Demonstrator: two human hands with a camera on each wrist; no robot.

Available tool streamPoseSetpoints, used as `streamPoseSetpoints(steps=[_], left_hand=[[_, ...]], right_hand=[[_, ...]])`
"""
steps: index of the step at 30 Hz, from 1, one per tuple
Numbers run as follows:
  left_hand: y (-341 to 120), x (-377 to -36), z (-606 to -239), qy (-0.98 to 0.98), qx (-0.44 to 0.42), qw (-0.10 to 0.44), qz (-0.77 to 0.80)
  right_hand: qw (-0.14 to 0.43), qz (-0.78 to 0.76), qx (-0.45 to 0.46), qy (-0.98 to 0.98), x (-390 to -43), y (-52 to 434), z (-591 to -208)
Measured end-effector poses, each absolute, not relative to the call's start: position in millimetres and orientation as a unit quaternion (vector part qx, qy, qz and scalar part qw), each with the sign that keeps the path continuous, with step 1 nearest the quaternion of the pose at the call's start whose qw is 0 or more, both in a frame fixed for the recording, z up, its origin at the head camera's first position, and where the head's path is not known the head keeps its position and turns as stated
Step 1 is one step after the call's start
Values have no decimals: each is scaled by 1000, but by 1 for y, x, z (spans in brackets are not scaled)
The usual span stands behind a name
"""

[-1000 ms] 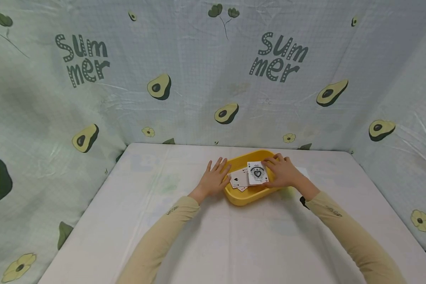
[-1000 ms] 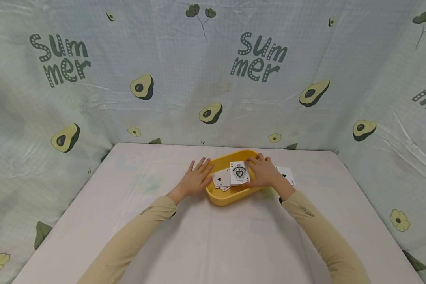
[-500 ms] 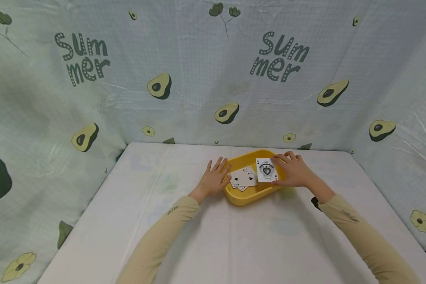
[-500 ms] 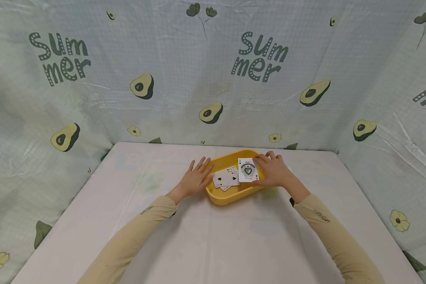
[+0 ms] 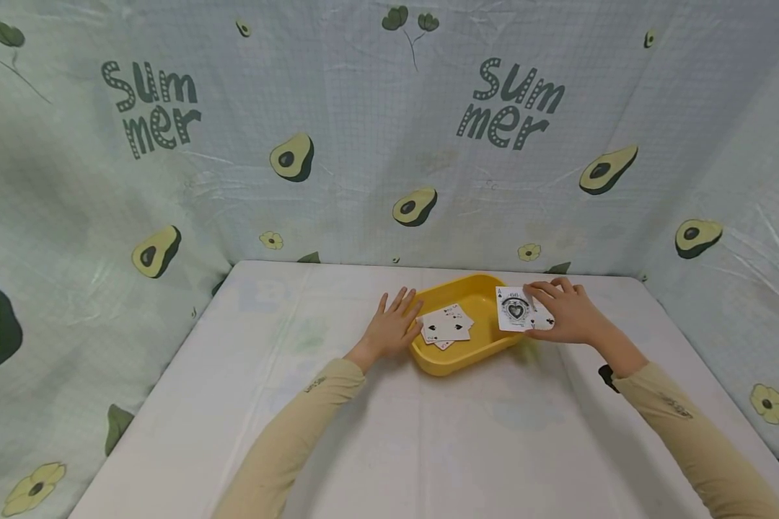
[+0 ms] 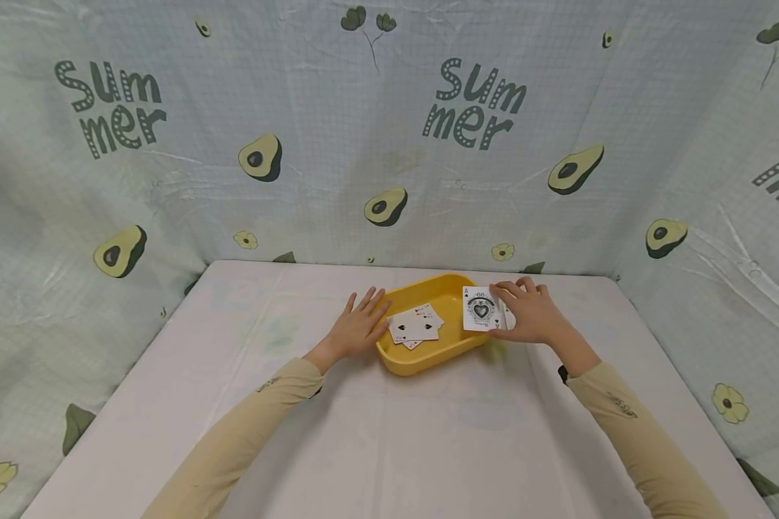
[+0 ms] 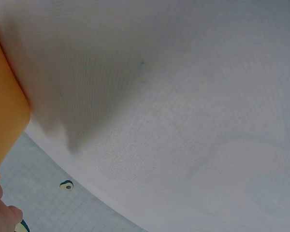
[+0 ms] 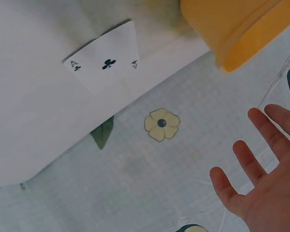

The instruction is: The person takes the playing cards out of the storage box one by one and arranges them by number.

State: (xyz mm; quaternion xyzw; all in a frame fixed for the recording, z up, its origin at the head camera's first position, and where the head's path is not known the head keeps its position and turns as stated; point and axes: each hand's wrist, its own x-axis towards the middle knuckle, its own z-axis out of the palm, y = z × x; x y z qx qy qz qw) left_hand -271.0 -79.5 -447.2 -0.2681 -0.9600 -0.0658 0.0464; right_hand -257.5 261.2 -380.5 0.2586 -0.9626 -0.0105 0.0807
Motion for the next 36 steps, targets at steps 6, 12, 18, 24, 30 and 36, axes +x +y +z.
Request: streamPoseSetpoints(steps=[6,12,18,24,30,36], left_hand=[[-79,-270,-447,-960,-267,47,-64],[-79,-269,-448,-960,-268,48,-62],[-79,-268,-448,-960,-269,48,-54],[-80,-269,-448,-960,-269,50,-56],[-80,-269,-449,-960,-270,52,-54],[-79,-269,-449,-960,-271,52,-53]], right_hand=[[78,-7,241,-967,-252,281,-379],[81,-14,225,-971,-243,300,-379],[86,-23,210,-974,-239,318,-381],[89,-31,189,-977,-242,335,-386],[103,-45,185,-976,-245,349,-389],[95,-60,182,-977,-246,363,-392]])
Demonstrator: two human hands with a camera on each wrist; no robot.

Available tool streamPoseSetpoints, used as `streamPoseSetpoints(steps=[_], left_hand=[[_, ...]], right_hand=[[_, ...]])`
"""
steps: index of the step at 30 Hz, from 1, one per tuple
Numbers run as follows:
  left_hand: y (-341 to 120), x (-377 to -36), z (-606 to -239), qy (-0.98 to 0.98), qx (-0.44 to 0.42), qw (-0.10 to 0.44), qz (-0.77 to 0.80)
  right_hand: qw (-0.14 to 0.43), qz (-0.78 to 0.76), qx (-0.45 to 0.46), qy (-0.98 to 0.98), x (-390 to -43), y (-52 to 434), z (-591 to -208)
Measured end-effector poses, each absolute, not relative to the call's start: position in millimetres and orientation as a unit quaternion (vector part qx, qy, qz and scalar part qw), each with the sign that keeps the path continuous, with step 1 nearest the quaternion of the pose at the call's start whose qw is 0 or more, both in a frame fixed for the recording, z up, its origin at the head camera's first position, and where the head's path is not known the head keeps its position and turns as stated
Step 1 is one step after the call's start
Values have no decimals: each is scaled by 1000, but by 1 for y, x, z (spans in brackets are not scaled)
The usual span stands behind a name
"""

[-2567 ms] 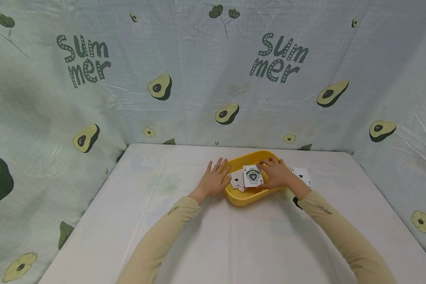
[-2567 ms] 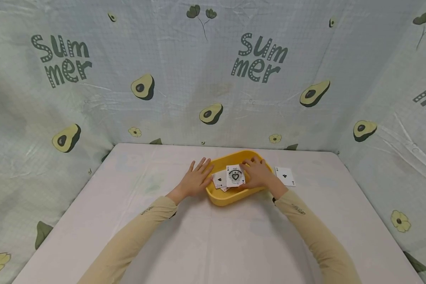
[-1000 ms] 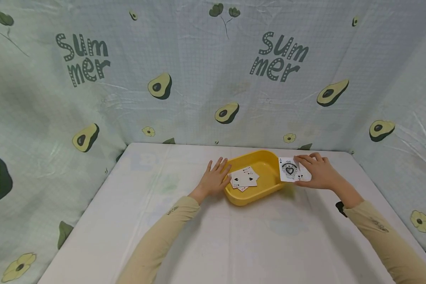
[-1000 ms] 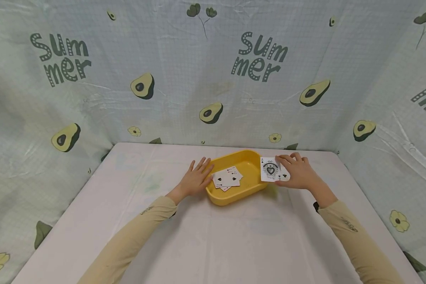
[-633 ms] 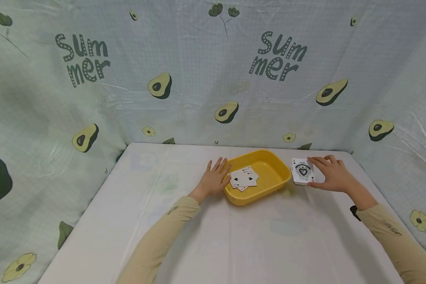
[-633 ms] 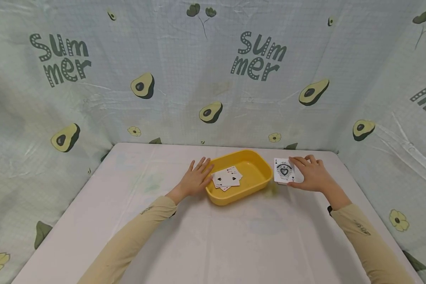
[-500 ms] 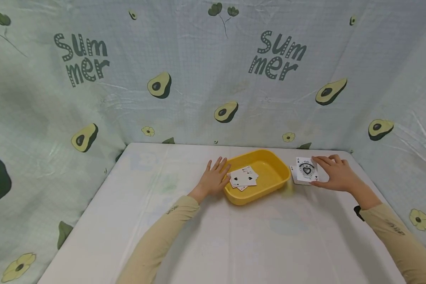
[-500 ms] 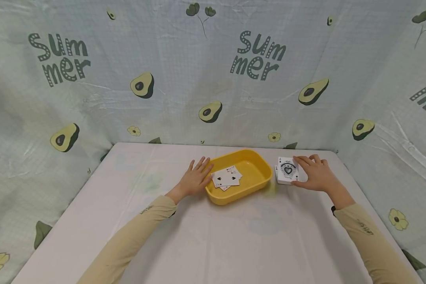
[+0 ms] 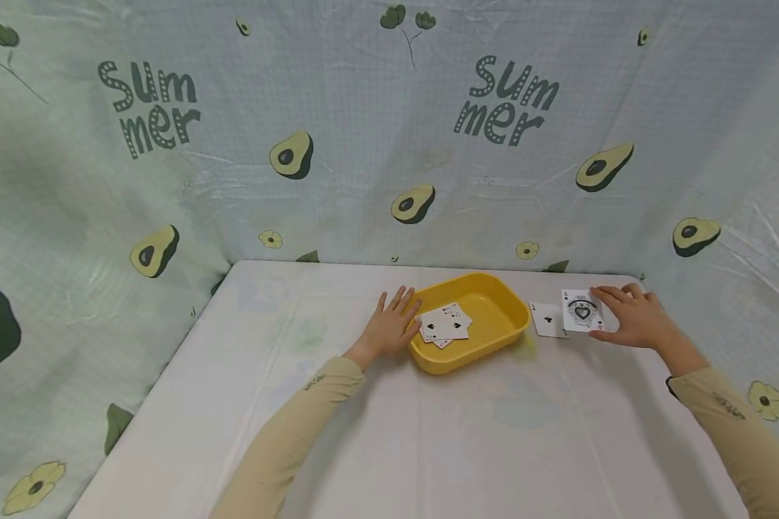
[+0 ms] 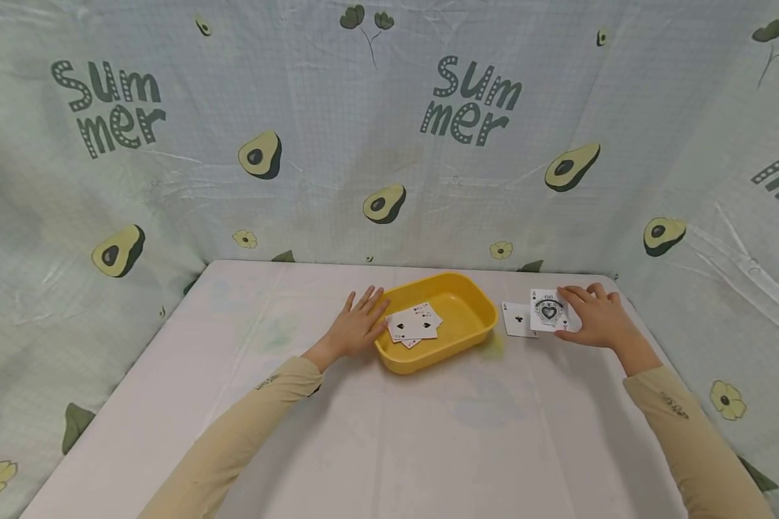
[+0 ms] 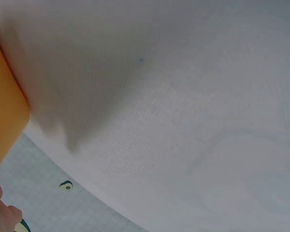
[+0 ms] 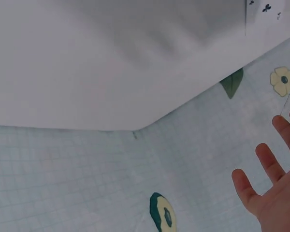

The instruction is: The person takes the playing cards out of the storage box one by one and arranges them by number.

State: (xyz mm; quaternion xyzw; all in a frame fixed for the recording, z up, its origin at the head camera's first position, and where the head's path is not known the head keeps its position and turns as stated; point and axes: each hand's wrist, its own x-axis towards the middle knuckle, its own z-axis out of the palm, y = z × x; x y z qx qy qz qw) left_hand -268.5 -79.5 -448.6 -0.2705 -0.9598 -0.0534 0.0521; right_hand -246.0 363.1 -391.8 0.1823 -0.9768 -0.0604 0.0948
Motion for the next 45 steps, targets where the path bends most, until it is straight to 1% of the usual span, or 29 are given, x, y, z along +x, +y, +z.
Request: streamPoseSetpoints(steps=[7,14,20,28,35,45], left_hand=[[-80,-268,-447,-959,-271,58,-61],[-81,-269,-447,-959,-272,58,-57],[-81,-270,-446,-960,-270,56,-57],[-80,-270,-446,-958,-275,49,-59],[-80,-269,-447,-959,-273,51,-60],[-81,-269,-448,-958,-276,55,-59]], right_hand=[[61,-72,161,-983,-250,374,-396],[46,-79,149,-985,-254,386,-402],[34,-86,151,-984,-259,390,-408],[-7,-105,156,-982,-265,395,-416],[-8,-108,168,-980,-271,394,-420],[-36,-109,161,-980,-279,393,-423]])
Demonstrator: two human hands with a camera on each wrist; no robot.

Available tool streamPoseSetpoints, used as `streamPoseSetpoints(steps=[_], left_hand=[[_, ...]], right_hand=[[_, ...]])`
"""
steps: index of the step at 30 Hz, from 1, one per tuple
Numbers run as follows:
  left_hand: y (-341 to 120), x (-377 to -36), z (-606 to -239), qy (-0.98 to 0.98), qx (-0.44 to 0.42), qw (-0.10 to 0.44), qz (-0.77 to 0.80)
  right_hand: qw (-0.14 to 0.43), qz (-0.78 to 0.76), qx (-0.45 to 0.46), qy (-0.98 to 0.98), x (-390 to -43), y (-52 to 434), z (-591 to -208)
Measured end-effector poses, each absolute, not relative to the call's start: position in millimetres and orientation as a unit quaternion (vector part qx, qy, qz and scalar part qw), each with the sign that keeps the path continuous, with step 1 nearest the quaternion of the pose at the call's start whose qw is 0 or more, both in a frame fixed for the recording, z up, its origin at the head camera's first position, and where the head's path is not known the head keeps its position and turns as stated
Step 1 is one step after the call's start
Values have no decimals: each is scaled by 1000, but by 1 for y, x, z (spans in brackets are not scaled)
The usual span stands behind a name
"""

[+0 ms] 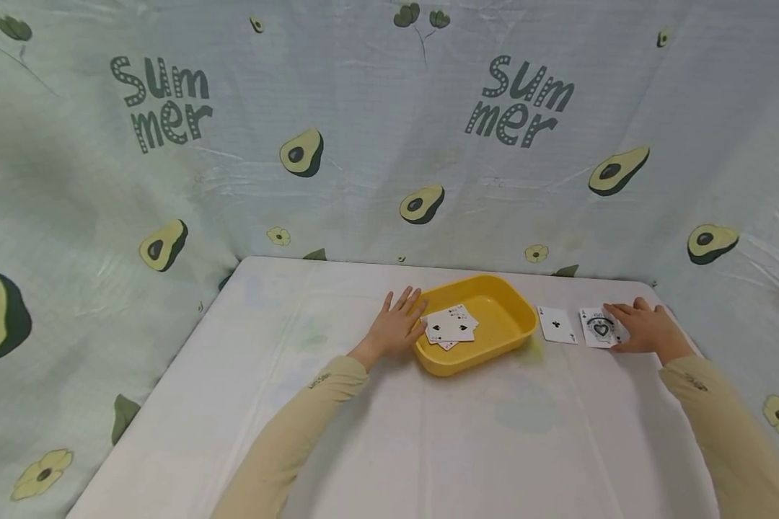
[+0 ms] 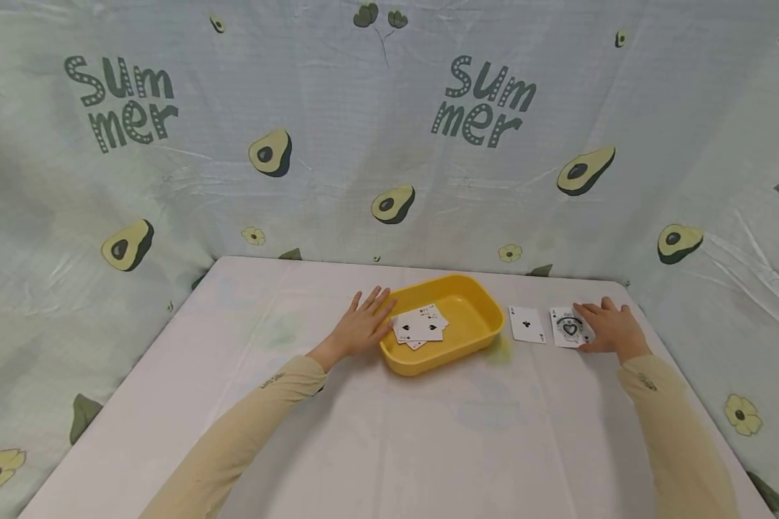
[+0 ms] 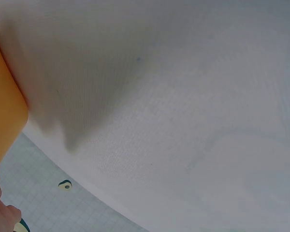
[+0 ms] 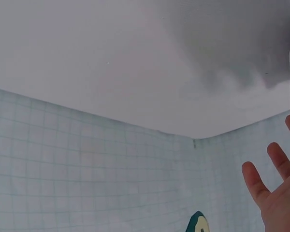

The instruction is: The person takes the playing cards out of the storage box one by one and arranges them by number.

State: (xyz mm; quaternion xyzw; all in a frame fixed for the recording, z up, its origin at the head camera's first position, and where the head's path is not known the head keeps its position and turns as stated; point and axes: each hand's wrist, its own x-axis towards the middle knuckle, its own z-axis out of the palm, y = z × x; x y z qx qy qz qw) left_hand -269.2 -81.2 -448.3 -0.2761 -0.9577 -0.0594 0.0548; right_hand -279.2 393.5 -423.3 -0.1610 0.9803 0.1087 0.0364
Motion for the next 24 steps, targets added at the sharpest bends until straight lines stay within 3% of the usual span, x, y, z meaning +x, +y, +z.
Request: streamPoseSetpoints(steps=[24], left_hand=[[-81,-267,-447,-959,-271,55,-59]], right_hand=[[45,116,-152,981,-281,390,-426]])
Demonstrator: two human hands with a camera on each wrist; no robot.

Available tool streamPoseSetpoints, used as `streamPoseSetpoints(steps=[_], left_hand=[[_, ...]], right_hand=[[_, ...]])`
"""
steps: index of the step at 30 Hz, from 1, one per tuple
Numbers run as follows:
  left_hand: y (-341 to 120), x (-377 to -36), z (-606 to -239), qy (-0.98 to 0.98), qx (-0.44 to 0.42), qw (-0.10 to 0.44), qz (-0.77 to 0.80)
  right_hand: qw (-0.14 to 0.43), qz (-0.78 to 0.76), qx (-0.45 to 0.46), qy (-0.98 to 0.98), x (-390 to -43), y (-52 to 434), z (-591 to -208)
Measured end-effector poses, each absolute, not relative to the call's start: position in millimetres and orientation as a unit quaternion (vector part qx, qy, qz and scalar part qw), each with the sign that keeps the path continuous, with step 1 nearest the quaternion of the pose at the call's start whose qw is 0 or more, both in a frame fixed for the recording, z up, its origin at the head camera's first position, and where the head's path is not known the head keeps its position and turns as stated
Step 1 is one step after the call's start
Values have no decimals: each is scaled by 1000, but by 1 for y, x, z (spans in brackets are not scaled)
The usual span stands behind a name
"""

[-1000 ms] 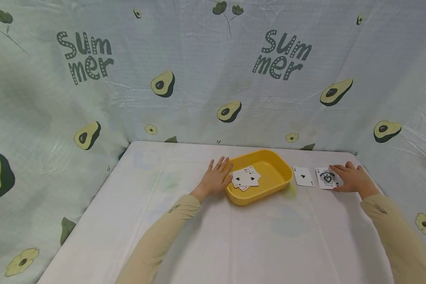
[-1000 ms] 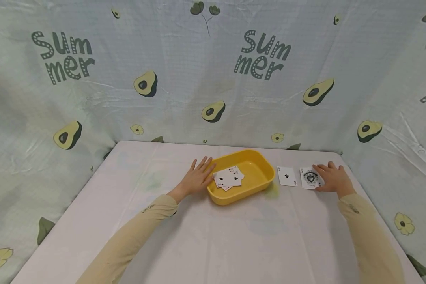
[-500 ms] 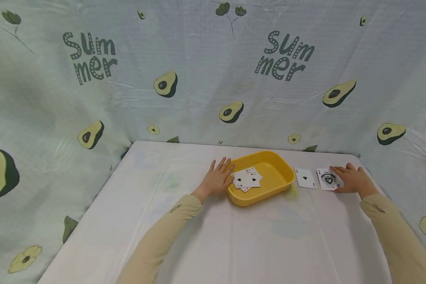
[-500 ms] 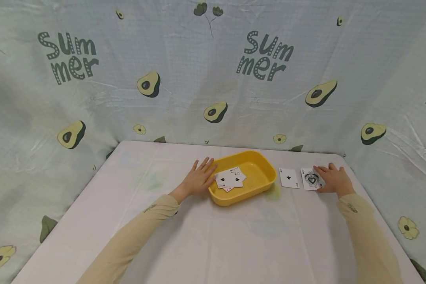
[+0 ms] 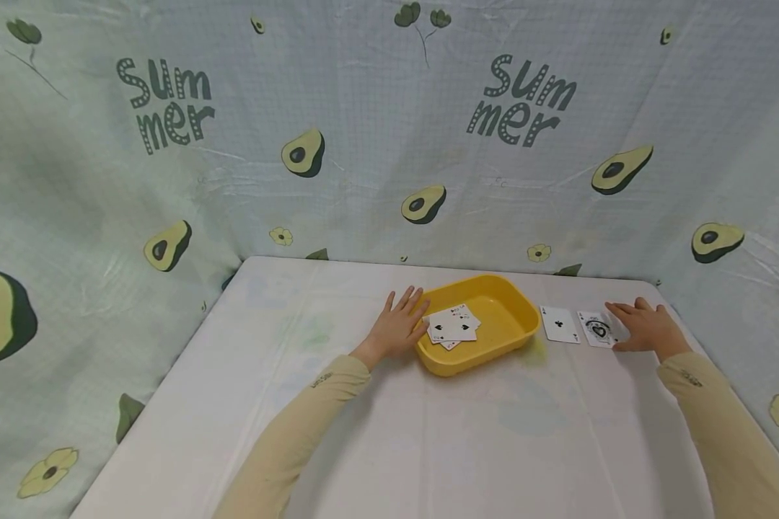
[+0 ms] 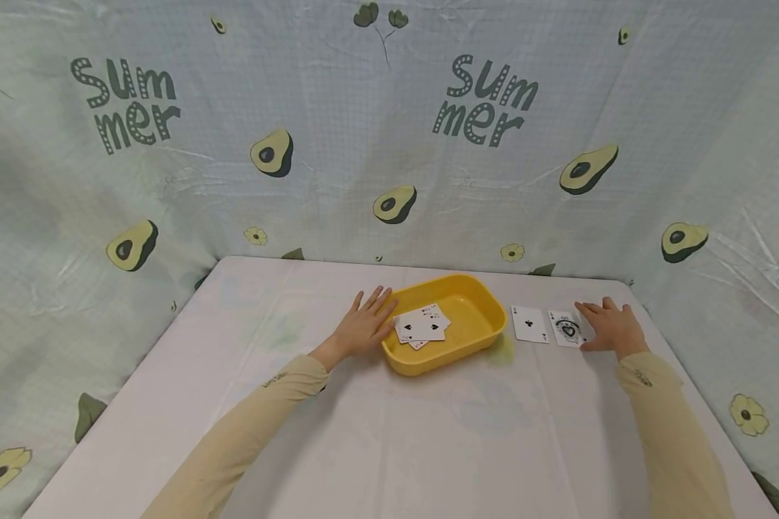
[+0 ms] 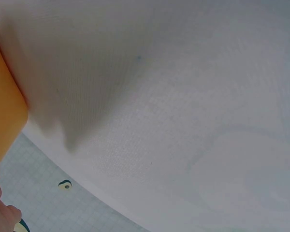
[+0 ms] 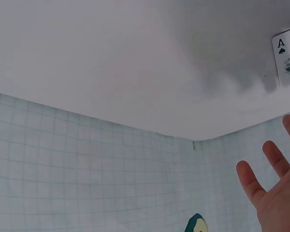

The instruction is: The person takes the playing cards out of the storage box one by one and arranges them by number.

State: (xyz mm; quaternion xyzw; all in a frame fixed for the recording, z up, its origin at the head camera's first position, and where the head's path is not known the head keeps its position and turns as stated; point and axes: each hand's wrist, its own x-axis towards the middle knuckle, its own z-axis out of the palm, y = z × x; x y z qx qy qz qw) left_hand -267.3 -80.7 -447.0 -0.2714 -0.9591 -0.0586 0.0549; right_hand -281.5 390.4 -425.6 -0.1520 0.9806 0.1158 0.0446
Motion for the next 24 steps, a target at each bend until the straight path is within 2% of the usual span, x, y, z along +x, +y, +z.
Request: streamPoseSetpoints(steps=[15,24], left_hand=[[-81,-269,-448,-957,-276,70,-52],[-81,-268,-447,-957,-277,64,-60]], right_hand=[[17,89,-151,984,-275,387,-415],[-11,51,-152,987,-259,372,-414]])
